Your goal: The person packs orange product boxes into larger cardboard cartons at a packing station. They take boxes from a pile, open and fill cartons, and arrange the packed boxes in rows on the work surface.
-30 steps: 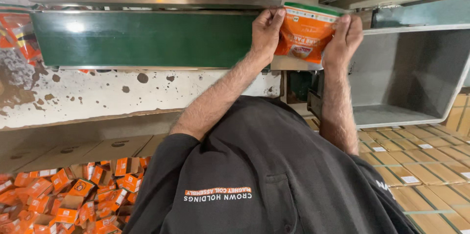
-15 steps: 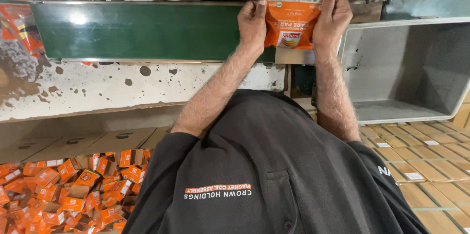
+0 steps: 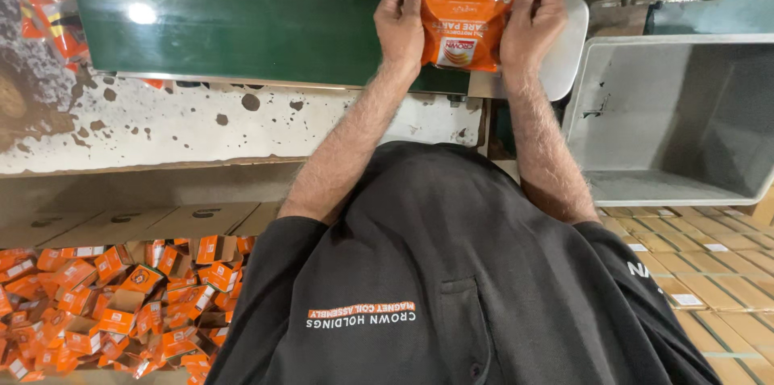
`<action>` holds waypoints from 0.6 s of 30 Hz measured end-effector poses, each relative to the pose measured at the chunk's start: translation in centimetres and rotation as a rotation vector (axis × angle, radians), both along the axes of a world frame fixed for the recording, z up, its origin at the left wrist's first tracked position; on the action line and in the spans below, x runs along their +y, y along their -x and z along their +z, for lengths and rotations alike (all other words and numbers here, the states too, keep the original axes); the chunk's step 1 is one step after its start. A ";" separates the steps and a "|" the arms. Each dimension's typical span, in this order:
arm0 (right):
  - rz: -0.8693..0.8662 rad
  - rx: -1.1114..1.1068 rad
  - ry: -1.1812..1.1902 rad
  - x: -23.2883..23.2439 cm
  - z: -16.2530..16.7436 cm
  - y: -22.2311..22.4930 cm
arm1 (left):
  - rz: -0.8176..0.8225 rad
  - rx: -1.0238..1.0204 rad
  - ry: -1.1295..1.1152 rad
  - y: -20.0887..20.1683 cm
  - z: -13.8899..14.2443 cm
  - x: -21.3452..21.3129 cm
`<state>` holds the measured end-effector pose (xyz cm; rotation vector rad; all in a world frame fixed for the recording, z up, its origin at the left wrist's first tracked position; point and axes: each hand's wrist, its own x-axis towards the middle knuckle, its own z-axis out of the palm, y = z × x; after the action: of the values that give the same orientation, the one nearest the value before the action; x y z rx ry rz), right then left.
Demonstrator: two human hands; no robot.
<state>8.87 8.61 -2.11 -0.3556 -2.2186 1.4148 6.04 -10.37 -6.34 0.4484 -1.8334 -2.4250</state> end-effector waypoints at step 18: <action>0.310 -0.108 0.255 0.5 -0.7 -4.9 | -0.150 -0.294 0.679 -33.6 -1.6 -32.0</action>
<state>13.76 9.10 -2.80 -0.1798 -2.2546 1.8926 39.61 -42.35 -7.91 0.6341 -2.7224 -1.6927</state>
